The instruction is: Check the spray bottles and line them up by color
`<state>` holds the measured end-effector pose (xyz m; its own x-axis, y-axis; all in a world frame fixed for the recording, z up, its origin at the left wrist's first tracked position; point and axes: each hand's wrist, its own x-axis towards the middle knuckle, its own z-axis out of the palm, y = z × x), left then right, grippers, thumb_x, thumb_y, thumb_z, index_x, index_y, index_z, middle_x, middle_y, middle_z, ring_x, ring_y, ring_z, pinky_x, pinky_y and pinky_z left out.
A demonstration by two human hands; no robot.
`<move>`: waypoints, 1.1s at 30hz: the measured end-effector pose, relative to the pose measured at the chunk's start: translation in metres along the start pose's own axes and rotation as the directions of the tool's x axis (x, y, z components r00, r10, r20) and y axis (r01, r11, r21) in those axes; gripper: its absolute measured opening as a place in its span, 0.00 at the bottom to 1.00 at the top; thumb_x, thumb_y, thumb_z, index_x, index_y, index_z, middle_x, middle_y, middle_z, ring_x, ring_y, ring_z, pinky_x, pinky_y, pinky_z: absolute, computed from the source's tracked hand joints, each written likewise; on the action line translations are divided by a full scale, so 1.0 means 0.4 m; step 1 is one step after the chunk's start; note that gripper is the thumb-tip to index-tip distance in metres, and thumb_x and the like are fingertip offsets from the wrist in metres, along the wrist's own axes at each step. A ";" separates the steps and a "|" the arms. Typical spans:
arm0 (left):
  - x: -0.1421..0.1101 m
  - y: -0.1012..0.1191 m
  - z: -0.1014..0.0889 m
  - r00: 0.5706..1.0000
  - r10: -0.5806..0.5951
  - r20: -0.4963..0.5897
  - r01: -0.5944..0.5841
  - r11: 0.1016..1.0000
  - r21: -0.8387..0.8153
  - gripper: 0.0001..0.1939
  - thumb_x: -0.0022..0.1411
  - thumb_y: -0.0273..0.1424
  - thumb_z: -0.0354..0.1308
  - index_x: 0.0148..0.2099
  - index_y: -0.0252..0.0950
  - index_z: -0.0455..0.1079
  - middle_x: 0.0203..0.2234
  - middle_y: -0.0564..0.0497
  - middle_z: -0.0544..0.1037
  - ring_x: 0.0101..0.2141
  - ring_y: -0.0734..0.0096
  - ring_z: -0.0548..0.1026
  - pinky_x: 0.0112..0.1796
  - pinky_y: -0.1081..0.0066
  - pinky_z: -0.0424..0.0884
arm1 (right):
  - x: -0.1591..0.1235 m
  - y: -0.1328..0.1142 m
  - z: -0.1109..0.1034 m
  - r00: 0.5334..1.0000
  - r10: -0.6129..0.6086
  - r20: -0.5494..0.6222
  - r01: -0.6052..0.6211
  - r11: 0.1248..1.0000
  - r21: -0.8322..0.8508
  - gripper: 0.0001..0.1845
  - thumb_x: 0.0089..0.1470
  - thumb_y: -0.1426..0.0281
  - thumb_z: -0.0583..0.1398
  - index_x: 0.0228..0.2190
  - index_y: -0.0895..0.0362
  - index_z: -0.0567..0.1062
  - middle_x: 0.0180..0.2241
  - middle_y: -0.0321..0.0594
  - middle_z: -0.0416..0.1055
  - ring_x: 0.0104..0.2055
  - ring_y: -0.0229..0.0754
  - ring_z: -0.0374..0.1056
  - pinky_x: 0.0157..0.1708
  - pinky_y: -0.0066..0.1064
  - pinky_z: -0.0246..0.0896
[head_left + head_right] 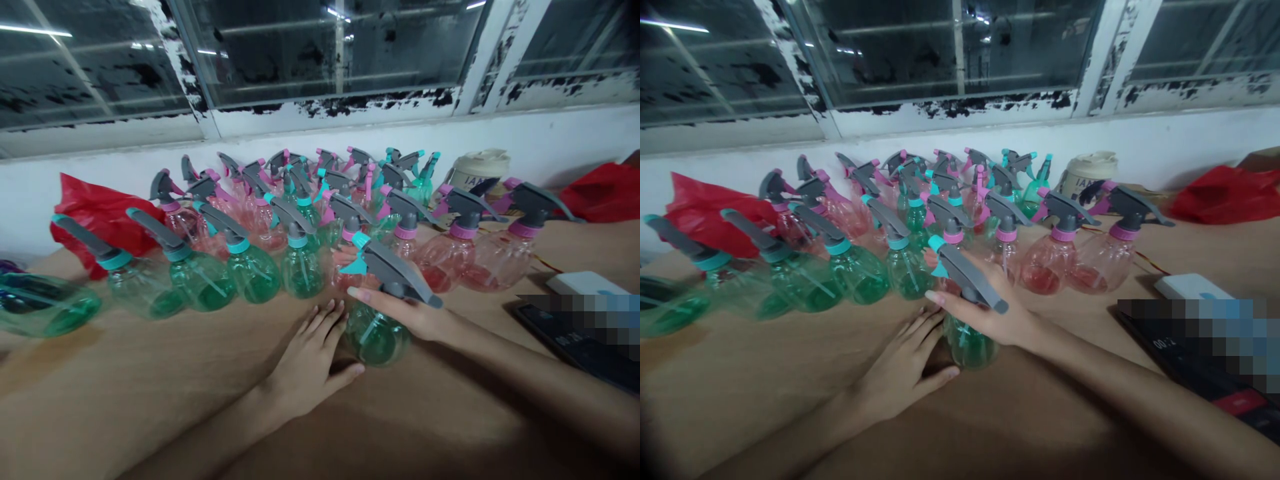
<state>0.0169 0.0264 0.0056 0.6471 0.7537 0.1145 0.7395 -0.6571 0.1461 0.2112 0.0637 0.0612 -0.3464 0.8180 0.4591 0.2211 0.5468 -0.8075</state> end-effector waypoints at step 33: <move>0.001 -0.002 0.004 1.000 0.002 -0.031 -0.002 1.000 -0.018 0.34 0.63 0.49 0.52 0.62 0.30 0.56 0.62 0.37 0.57 0.62 0.51 0.54 0.58 0.51 0.55 | 0.006 -0.016 0.001 0.992 -0.116 -0.046 0.116 0.993 0.016 0.10 0.50 0.64 0.63 0.27 0.53 0.66 0.24 0.30 0.61 0.26 0.35 0.58 0.27 0.31 0.56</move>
<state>0.0168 0.0272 0.0041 0.6423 0.7525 0.1455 0.7346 -0.6585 0.1634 0.2084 0.0621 0.0675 -0.3275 0.7567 0.5659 0.1645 0.6354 -0.7545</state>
